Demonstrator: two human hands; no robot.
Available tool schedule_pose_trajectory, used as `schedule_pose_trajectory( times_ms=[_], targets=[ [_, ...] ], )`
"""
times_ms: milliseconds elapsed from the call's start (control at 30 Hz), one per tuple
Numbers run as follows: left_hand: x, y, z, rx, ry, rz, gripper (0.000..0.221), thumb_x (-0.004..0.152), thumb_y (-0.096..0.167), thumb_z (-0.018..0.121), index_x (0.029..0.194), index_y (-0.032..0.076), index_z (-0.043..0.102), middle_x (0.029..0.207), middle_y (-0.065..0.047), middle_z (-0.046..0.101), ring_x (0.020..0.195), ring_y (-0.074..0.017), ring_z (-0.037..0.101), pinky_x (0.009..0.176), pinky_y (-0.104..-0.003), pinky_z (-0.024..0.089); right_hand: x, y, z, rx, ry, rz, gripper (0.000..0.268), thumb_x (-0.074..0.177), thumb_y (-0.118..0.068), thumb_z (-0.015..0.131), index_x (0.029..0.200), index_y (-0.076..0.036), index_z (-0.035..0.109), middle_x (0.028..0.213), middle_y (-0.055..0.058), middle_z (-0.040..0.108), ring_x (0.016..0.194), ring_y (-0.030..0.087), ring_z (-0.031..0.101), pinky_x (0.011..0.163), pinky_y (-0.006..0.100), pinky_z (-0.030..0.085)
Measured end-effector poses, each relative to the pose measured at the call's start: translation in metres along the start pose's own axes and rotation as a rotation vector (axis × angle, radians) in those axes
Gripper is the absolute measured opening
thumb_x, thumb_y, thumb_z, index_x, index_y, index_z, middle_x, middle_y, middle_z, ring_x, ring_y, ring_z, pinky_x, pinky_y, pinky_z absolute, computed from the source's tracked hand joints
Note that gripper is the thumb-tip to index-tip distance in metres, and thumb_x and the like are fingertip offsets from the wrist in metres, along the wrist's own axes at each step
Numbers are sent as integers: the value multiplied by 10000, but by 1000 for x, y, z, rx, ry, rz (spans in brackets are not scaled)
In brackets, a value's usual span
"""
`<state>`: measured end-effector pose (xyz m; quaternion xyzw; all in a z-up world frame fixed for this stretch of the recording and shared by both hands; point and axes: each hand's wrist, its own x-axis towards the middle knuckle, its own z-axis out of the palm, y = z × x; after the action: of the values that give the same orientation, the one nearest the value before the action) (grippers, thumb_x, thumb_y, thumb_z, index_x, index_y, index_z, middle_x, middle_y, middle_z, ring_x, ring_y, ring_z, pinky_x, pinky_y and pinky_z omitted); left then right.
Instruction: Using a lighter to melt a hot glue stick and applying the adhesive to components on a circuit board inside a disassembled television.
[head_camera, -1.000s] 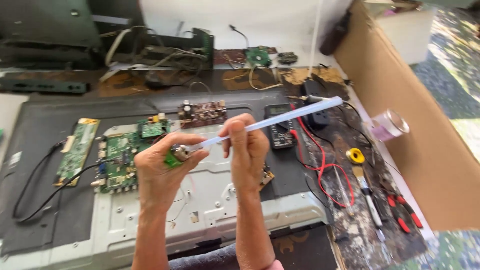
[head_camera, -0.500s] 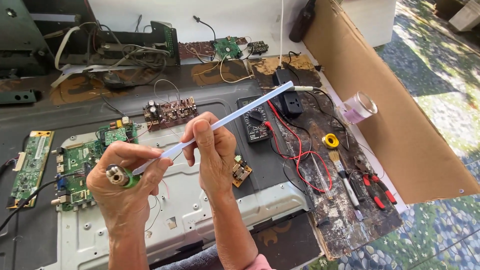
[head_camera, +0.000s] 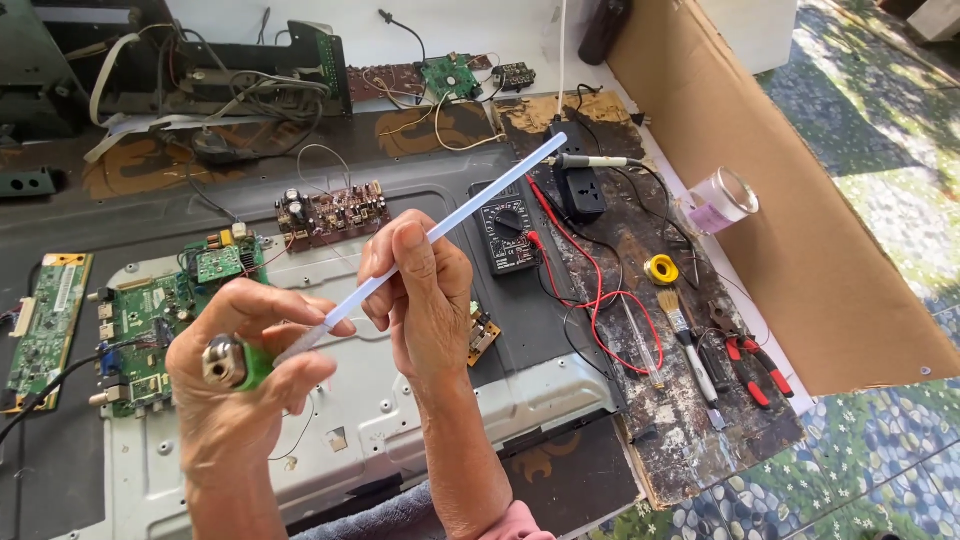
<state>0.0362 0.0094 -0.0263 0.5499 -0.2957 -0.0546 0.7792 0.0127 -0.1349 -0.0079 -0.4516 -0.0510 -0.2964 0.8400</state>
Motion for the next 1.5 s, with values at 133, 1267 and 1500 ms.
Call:
schedule_pose_trajectory(
  times_ms=[133,1267,1500],
  targets=[
    [1,0,-11,-16,-140,6,493,753,251,796,1068,-97,647,1034,-205,680,714,-277,798,364,-196,308,1,-7,-1,79,-31,18,377,1039,-402,521,775,-134,520,538,-34,309,490,79,291,427,220,209],
    [-9,-1,13,175,-110,78,463,622,130,917,1002,56,665,950,-44,721,430,-51,418,450,-152,339,-6,-6,8,314,-188,166,332,1053,-431,528,910,-133,507,668,-47,304,540,45,250,488,173,207],
    [-11,-4,18,408,-114,157,452,664,145,940,1010,113,651,871,46,640,395,-52,458,458,-139,405,-5,-4,6,315,-155,199,334,1059,-432,508,902,-137,489,657,-54,270,578,58,216,512,189,194]
  ],
)
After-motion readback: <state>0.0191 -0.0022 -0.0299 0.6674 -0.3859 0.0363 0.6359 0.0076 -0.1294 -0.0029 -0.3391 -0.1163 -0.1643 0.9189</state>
